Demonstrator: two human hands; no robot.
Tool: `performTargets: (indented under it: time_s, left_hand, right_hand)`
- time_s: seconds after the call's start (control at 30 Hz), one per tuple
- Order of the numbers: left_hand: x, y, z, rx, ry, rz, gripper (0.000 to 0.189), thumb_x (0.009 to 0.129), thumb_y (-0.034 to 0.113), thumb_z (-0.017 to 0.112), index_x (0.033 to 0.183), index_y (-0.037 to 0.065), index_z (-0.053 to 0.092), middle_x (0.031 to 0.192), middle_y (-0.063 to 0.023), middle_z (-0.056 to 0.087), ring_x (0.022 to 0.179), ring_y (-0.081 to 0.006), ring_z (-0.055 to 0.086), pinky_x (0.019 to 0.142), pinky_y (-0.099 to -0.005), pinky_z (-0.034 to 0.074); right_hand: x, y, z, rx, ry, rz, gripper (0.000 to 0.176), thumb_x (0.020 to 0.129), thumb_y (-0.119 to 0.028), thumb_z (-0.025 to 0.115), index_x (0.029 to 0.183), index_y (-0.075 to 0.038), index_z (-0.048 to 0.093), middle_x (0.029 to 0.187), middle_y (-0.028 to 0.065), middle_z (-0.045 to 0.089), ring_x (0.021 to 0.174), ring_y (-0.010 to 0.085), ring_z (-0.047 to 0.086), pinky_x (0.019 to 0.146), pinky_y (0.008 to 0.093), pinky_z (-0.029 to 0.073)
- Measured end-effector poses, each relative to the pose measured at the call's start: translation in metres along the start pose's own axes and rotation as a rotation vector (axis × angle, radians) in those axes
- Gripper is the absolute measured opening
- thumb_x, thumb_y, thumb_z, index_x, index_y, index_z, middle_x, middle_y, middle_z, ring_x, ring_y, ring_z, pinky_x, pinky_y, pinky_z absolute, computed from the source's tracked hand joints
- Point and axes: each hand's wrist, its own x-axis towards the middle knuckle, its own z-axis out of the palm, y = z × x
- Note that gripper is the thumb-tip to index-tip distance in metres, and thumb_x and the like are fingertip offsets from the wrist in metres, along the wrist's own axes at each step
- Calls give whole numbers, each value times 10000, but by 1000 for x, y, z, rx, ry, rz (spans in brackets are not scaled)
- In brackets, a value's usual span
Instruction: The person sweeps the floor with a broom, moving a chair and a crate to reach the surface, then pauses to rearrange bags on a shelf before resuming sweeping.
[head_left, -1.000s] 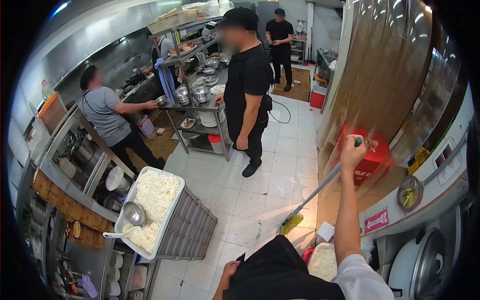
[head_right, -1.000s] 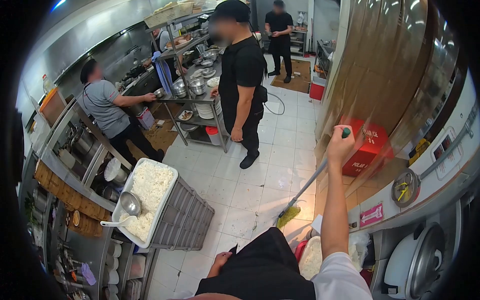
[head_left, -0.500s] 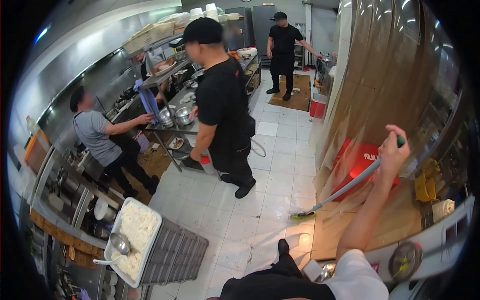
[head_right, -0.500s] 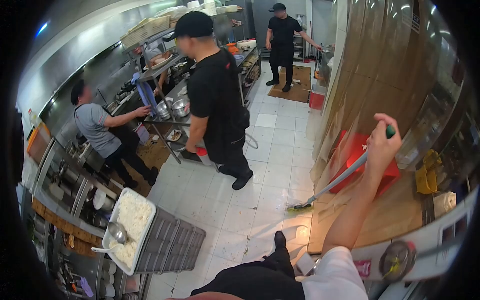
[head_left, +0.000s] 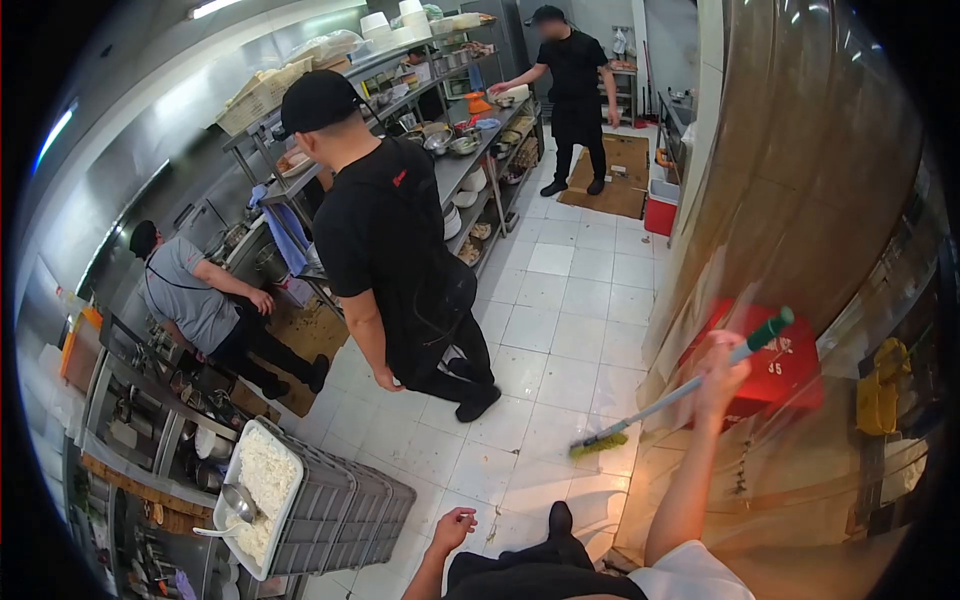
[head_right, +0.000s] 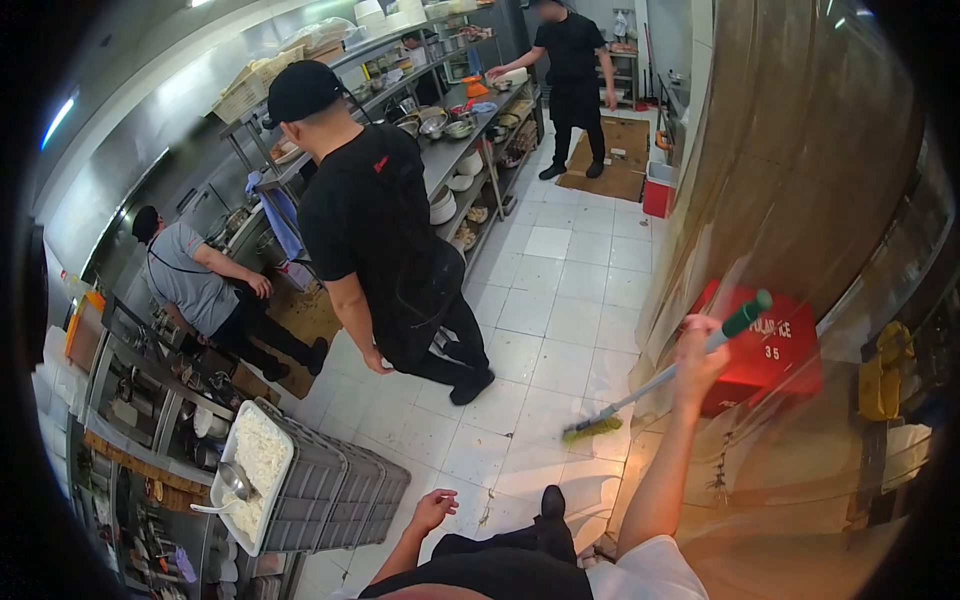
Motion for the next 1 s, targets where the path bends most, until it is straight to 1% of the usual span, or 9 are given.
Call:
performTargets:
  time_s: [0.13,0.2,0.33,0.6,0.73,0.83,0.93,0.97,1.0]
  left_hand:
    - [6,-31,0,204,-20,20,319,946,200,599,1218,49,669,970,-116,745,798,-187,717,735,-341,564]
    - [0,-53,7,187,-25,-14,340,926,219,619,1221,57,673,971,-124,746,796,-189,720,742,-349,568]
    - [-24,-75,20,374,69,69,425,873,312,673,1232,83,675,975,-145,751,834,-223,735,778,-349,569]
    - [-81,-19,57,33,268,542,551,816,218,778,1324,78,616,1341,-194,604,1245,-356,574,1055,-420,459]
    - [-115,0,39,9,430,664,563,798,226,812,1305,69,624,1314,-186,628,1231,-354,592,1066,-387,453]
    - [-125,-60,16,38,674,202,202,794,162,740,973,69,752,792,-162,724,814,-332,723,735,-415,543]
    - [-140,-189,17,171,827,-72,226,783,210,728,962,72,744,989,-192,730,942,-386,694,839,-497,549]
    - [-149,-225,17,150,877,13,215,785,200,718,947,61,732,967,-174,728,920,-383,686,809,-509,544]
    - [-157,-244,22,241,939,27,180,783,192,712,905,60,723,895,-176,710,863,-376,677,774,-501,542]
  right_hand:
    - [-41,127,3,-159,-98,170,154,947,-114,603,812,-49,639,619,-25,517,515,50,467,457,250,355]
    - [-62,210,3,-245,4,-87,193,937,-105,613,753,-47,631,608,-4,547,509,58,477,458,262,358]
    - [-138,99,75,-259,-159,-140,222,937,-120,626,734,-28,626,584,15,558,490,73,475,458,262,350]
    - [-219,-70,148,147,-893,708,361,962,-313,593,720,-47,556,510,-37,350,399,80,290,417,281,284]
    - [-281,-81,156,423,-1307,1016,284,949,-272,614,838,-11,603,608,14,459,496,104,404,494,277,366]
    - [-318,-79,170,644,-1312,950,266,928,-250,638,997,6,626,661,50,503,661,190,538,723,375,481]
    - [-307,-89,174,736,-1217,799,273,937,-262,633,1073,-34,566,718,46,528,686,160,543,723,359,491]
    - [-301,-97,173,962,-1115,1183,233,972,-275,596,1037,-56,551,645,14,469,603,134,490,673,342,478]
    - [-295,-98,173,771,-1407,939,209,1005,-264,556,1028,-57,541,580,-19,386,538,118,420,643,328,449]
